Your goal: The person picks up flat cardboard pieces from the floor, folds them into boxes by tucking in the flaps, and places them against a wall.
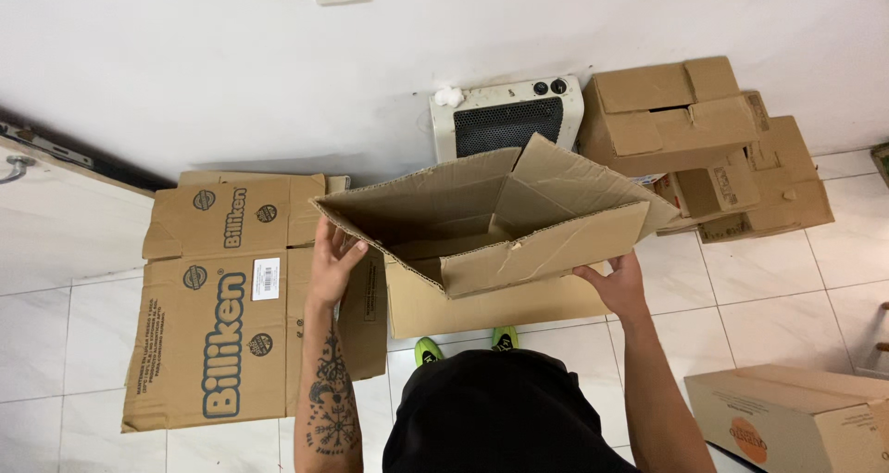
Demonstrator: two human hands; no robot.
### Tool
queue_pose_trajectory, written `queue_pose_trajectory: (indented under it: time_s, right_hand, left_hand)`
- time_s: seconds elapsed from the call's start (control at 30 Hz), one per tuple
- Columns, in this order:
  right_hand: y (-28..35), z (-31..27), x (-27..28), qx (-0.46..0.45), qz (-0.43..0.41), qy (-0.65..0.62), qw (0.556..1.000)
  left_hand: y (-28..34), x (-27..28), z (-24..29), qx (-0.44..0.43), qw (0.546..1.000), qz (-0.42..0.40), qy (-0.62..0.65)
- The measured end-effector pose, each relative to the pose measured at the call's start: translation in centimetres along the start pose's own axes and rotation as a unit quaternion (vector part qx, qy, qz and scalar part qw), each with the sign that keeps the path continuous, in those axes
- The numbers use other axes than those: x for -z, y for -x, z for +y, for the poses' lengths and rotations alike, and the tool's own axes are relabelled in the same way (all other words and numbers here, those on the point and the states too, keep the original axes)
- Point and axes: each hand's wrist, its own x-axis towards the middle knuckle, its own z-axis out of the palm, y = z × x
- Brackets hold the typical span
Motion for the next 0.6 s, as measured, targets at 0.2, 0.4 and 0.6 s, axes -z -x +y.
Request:
queue_pose_trajectory:
  time_s: [0.2,0.4,0.6]
  right_hand:
    - [3.0,-3.2,-2.3,-0.050,-0.034,0.022,0.998]
    - [3.9,-8.4,-4.1,0.001,-0.062,0.120,0.991]
    - [2.2,-19.8,-4.8,0.325,0.005,0.168,0.931]
  left_hand:
    - [-1.9,-1.3,4.4,-0.108,0.994,-0.001,-0.012]
    - [-5.9,-1.1,5.4,-0.246,0.965,-0.022,-0.091]
    - [-8.4,0.4,6.8,-0.207,0.937,-0.142,-0.241]
